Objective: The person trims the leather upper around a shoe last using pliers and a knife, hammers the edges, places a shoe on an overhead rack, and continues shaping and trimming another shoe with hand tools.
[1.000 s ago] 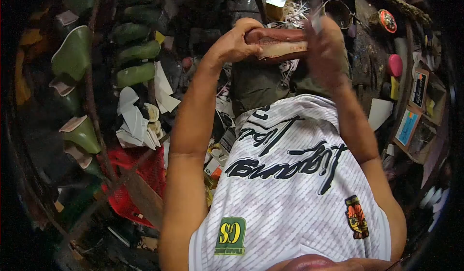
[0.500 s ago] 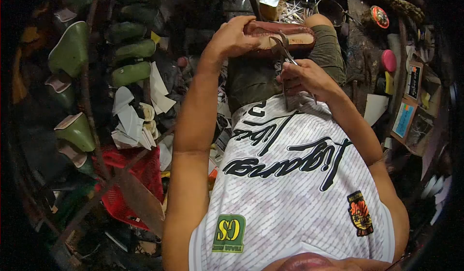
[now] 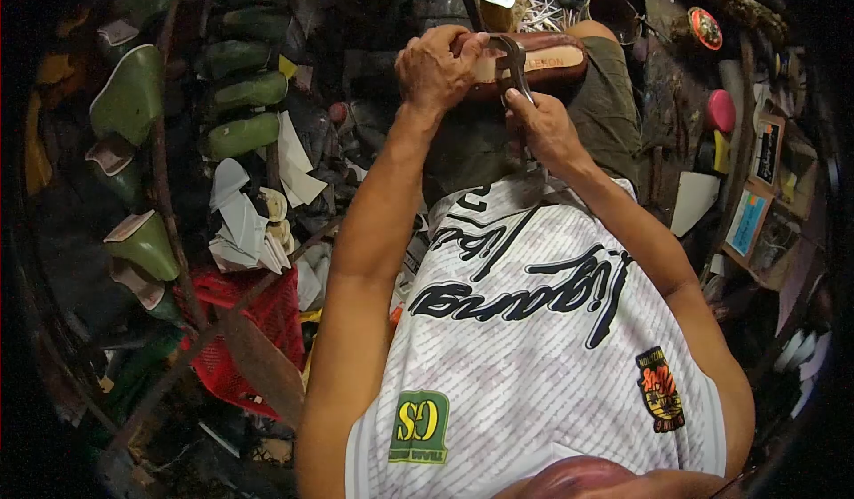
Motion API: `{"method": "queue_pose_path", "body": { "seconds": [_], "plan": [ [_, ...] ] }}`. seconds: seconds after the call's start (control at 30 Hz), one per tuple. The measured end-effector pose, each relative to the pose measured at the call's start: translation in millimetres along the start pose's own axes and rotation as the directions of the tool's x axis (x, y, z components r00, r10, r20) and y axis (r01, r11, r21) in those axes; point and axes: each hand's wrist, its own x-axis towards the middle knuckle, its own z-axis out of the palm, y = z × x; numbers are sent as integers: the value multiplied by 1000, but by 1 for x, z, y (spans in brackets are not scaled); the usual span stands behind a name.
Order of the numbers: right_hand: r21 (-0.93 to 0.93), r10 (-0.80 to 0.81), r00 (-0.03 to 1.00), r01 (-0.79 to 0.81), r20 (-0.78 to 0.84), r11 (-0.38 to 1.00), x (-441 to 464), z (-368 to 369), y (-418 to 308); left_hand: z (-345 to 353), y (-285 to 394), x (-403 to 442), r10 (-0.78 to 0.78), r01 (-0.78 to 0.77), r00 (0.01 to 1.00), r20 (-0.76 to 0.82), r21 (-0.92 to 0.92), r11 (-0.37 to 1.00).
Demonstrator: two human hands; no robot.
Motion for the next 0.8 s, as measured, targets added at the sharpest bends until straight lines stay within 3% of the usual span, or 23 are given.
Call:
{"method": "queue_pose_path", "body": {
  "seconds": [0.07, 0.1, 0.17, 0.2, 0.27, 0.3, 0.33, 0.37, 0.4, 0.47, 0.5, 0.57, 0.6, 0.67, 0.7, 0.73, 0.8],
  "plan": [
    [145, -66, 998, 64, 4, 987, 2, 3, 8, 0, -2, 2, 123, -117, 991, -59, 103, 988],
    [145, -64, 998, 63, 2, 987, 1, 5, 6, -1, -2, 3, 123, -117, 991, -58, 101, 988],
    [384, 8, 1000, -9, 4, 923, -2, 6, -1, -1, 0, 4, 77, -73, 997, -23, 116, 991],
    [381, 10, 1000, -10, 3, 925, -9, 4, -10, -1, -2, 3, 74, -71, 997, -23, 112, 991],
    [170, 97, 994, -103, 44, 980, -21, -2, -30, -2, -7, 3, 83, -84, 996, -33, -22, 996],
    [168, 97, 994, -103, 44, 980, -22, -14, -27, -2, -11, 2, 83, -84, 996, -35, -23, 996],
    [-146, -57, 998, 59, 19, 987, -25, -33, -21, -4, -16, -1, 202, -204, 977, -64, -38, 978],
    [-445, -209, 977, 208, 47, 871, -26, -45, -15, -5, -21, -3, 315, -321, 944, -95, -47, 946],
    [-442, -128, 992, 106, -19, 890, -41, -48, -36, -8, -22, -10, 307, -312, 947, -92, -47, 949],
    [-548, -234, 956, 103, -175, 830, -37, -63, -41, -18, -24, -26, 364, -356, 921, -137, 80, 931],
    [-545, -233, 957, 106, -170, 832, -26, -72, -39, -22, -27, -33, 362, -353, 922, -134, 85, 932],
    [-734, -419, 874, 115, -245, 670, 7, -86, -38, -25, -36, -47, 408, -400, 879, -245, 85, 913],
    [-731, -422, 876, 127, -235, 670, 18, -85, -41, -26, -40, -54, 406, -395, 880, -246, 97, 914],
    [-467, -114, 971, 1, -212, 884, 43, -80, -48, -29, -47, -66, 391, -385, 860, -327, 85, 919],
    [12, 122, 992, -121, -36, 993, 60, -78, -36, -33, -44, -72, 374, -373, 872, -316, 67, 925],
    [4, 117, 993, -116, -22, 993, 66, -75, -29, -35, -45, -75, 369, -364, 871, -325, 78, 928],
    [43, 254, 966, -257, 51, 966, 79, -75, -21, -37, -47, -80, 357, -336, 890, -282, 120, 934]
  ]
}}
